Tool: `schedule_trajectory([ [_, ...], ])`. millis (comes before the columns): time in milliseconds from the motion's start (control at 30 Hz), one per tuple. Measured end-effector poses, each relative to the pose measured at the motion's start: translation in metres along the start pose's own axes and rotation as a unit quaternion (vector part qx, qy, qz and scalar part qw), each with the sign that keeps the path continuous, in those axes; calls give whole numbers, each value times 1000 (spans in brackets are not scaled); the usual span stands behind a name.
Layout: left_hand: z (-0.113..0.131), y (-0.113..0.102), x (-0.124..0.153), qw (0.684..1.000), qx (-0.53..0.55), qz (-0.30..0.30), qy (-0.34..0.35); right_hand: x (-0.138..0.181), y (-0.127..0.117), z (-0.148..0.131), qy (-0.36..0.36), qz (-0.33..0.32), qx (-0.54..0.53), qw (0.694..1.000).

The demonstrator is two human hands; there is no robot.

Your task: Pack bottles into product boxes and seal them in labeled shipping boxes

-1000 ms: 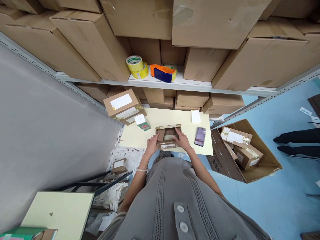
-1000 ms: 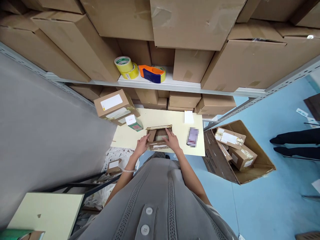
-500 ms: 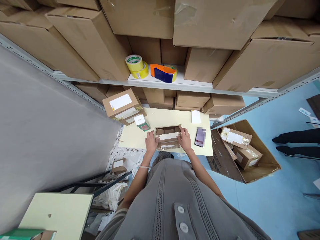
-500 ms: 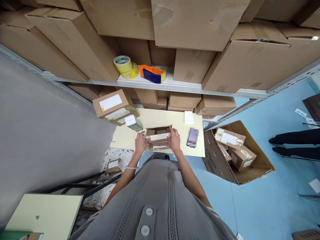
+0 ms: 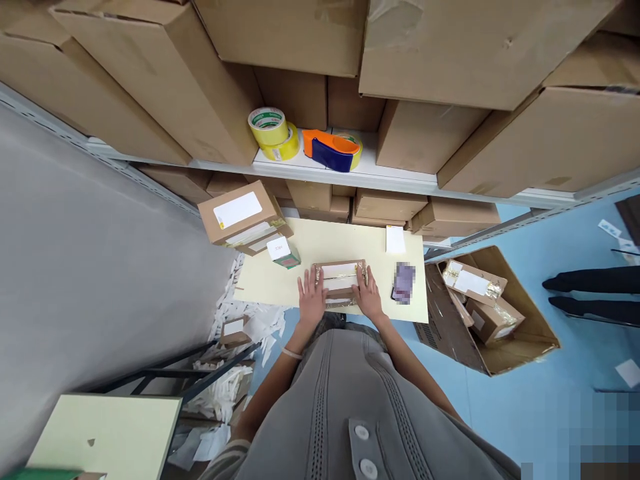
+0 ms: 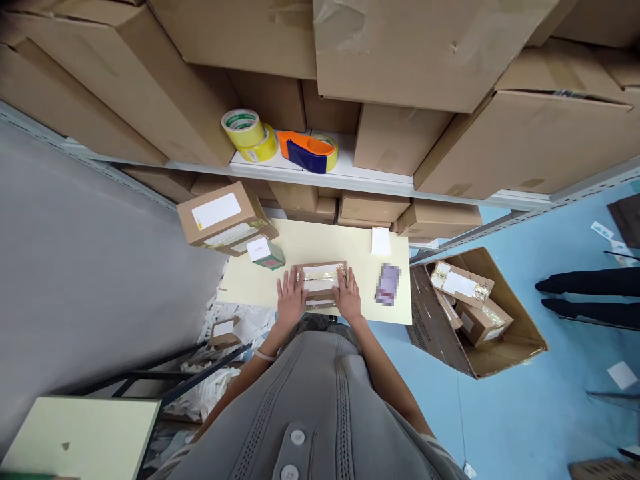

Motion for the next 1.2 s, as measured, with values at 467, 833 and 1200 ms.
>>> schedule_trajectory([
  [467, -2, 28, -22, 991, -10, -33, 126, -60, -93, -52, -56, 41, -96, 993],
  [833, -6, 35, -22, 985, -83, 30, 150, -246, -213, -178, -205, 243, -68, 946],
  [1200, -9, 39, -24, 987, -60, 40, 142, -284, -215, -171, -134, 305, 30, 942],
])
Point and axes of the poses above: each hand's wrist, its own x-axis away from the middle knuckle, its own y-axis out of the palm, z = x × y, the point moved 2 cm from there along -x, towards the middle knuckle, and after that the axes turned 5 degrees about y, right-handed, at the moved point
